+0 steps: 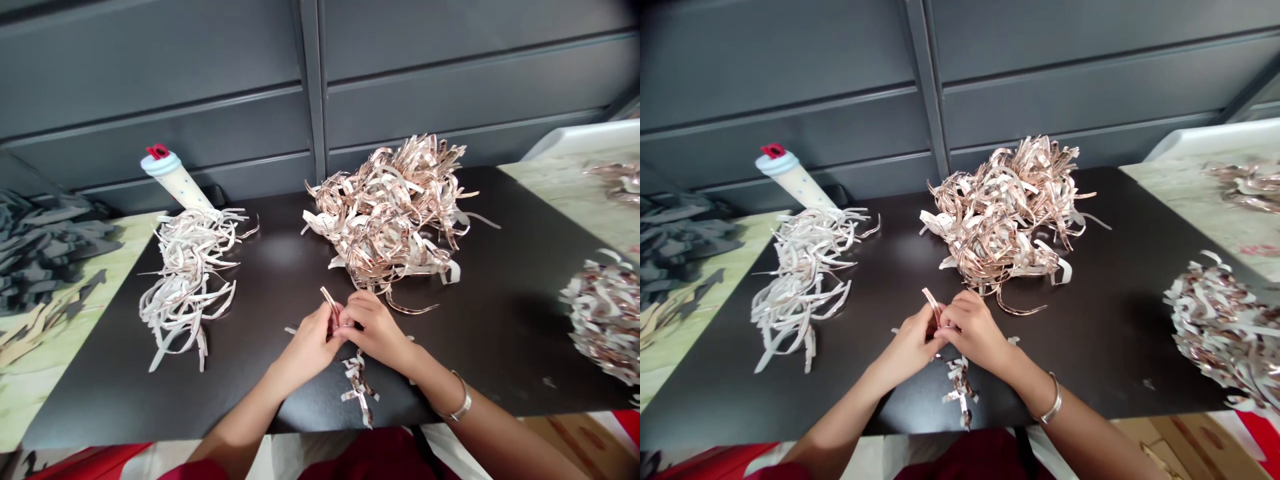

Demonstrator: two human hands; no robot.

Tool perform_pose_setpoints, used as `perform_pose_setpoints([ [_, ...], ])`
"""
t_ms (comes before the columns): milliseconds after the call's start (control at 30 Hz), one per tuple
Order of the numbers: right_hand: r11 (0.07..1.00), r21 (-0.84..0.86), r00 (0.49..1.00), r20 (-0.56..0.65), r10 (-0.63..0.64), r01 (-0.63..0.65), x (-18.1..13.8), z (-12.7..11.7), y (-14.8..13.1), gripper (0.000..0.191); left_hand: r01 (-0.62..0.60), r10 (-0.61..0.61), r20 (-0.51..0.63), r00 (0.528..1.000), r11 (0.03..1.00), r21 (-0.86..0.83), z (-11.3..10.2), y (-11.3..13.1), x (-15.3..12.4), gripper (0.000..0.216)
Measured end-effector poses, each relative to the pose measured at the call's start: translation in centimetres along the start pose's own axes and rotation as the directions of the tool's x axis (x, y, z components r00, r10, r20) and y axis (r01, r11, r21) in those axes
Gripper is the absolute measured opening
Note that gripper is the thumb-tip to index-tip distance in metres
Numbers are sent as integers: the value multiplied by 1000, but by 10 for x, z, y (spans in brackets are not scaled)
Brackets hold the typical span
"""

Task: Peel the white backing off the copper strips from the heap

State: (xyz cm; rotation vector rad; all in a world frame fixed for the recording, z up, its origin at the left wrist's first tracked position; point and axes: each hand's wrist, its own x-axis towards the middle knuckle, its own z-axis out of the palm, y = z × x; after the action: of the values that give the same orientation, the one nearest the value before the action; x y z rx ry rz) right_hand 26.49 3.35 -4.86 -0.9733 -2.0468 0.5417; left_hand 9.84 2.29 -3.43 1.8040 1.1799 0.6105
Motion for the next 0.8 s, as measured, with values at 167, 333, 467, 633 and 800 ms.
perform_pose_setpoints([
  [167, 990, 121, 998, 28, 64, -67, 3, -3, -4, 22, 61, -69, -12, 998, 943, -326, 1, 0, 5, 25],
  [333, 965, 196, 984, 62, 166, -175, 4, -5, -6, 16, 143, -87, 119, 989, 760, -634, 0, -2, 7, 37],
  [467, 920, 278, 961, 73, 268, -277, 2, -5, -4, 7, 222, -126, 186, 974, 670, -709, -2, -1, 7, 44],
  [633, 853, 390, 938, 121, 324, -346, 3, -9, 0, 7, 223, -127, 191, 973, 713, -664, -4, -1, 7, 40],
  [800, 828, 451, 941, 99, 324, -333, 2, -17, 6, 13, 186, -70, 214, 974, 787, -588, -7, -3, 6, 34],
])
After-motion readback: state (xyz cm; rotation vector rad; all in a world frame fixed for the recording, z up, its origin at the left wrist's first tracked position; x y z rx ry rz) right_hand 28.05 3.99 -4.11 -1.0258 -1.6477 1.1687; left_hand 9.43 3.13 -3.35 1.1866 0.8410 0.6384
